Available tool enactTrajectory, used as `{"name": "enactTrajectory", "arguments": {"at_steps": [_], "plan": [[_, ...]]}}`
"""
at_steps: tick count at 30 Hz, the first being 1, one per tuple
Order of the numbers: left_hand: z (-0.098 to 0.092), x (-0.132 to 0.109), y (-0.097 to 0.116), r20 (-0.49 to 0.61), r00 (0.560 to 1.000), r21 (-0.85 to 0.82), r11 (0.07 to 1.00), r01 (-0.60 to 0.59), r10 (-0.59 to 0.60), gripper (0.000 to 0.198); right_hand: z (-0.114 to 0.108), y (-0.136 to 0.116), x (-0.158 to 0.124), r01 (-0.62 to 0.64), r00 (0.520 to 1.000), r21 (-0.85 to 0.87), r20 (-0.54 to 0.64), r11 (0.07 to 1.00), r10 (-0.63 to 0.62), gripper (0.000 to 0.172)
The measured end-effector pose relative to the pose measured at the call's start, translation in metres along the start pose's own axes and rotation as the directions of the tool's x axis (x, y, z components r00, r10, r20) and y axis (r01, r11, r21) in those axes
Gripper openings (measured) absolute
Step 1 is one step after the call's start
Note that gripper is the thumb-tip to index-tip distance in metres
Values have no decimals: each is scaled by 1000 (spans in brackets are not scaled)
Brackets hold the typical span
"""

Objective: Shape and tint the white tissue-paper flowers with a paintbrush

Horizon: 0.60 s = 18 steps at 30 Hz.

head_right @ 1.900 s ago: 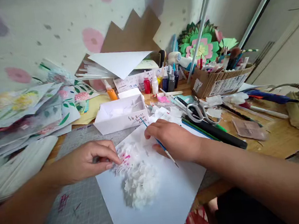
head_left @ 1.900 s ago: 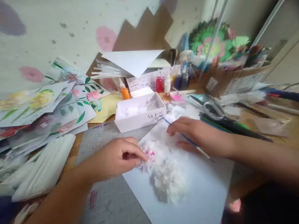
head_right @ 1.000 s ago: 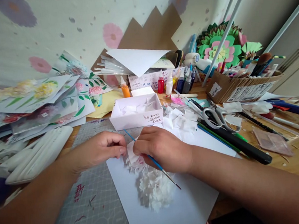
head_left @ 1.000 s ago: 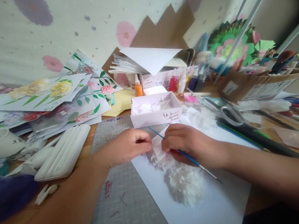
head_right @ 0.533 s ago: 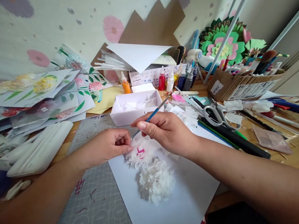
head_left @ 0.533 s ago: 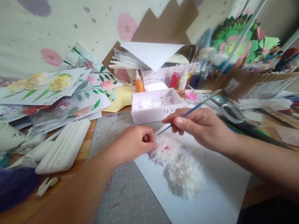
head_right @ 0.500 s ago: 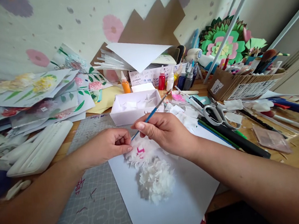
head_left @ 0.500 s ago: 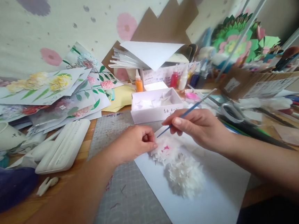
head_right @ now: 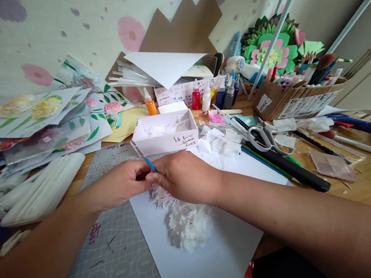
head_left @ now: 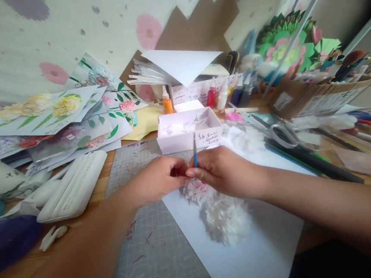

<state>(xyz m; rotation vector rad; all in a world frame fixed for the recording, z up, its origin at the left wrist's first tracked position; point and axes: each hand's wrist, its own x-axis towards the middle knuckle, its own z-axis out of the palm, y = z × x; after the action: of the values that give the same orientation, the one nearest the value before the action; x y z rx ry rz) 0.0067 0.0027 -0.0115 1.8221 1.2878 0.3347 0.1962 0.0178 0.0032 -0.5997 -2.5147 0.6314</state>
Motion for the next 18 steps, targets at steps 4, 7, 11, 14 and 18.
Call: {"name": "enactTrajectory", "arguments": {"at_steps": [4, 7, 11, 14, 18], "plan": [[0, -2, 2, 42, 999, -15, 1000, 4, -4, 20, 2, -2, 3, 1, 1000, 72, 13, 997, -1, 31], [-1, -3, 6, 18, 1000, -4, 1000, 7, -7, 16, -6, 0, -4, -95, 987, 267, -102, 959, 126, 33], [-2, -6, 12, 26, 993, 57, 991, -120, 119, 15, -22, 2, -22, -234, 882, 461, -271, 856, 387, 33], [-3, -7, 15, 79, 982, 102, 979, -177, 170, 19, -27, 3, -33, -277, 906, 454, -170, 847, 388, 32], [-4, -7, 13, 109, 985, 125, 982, -144, 130, 26, -22, 3, -41, -263, 947, 414, -62, 872, 315, 30]]}}
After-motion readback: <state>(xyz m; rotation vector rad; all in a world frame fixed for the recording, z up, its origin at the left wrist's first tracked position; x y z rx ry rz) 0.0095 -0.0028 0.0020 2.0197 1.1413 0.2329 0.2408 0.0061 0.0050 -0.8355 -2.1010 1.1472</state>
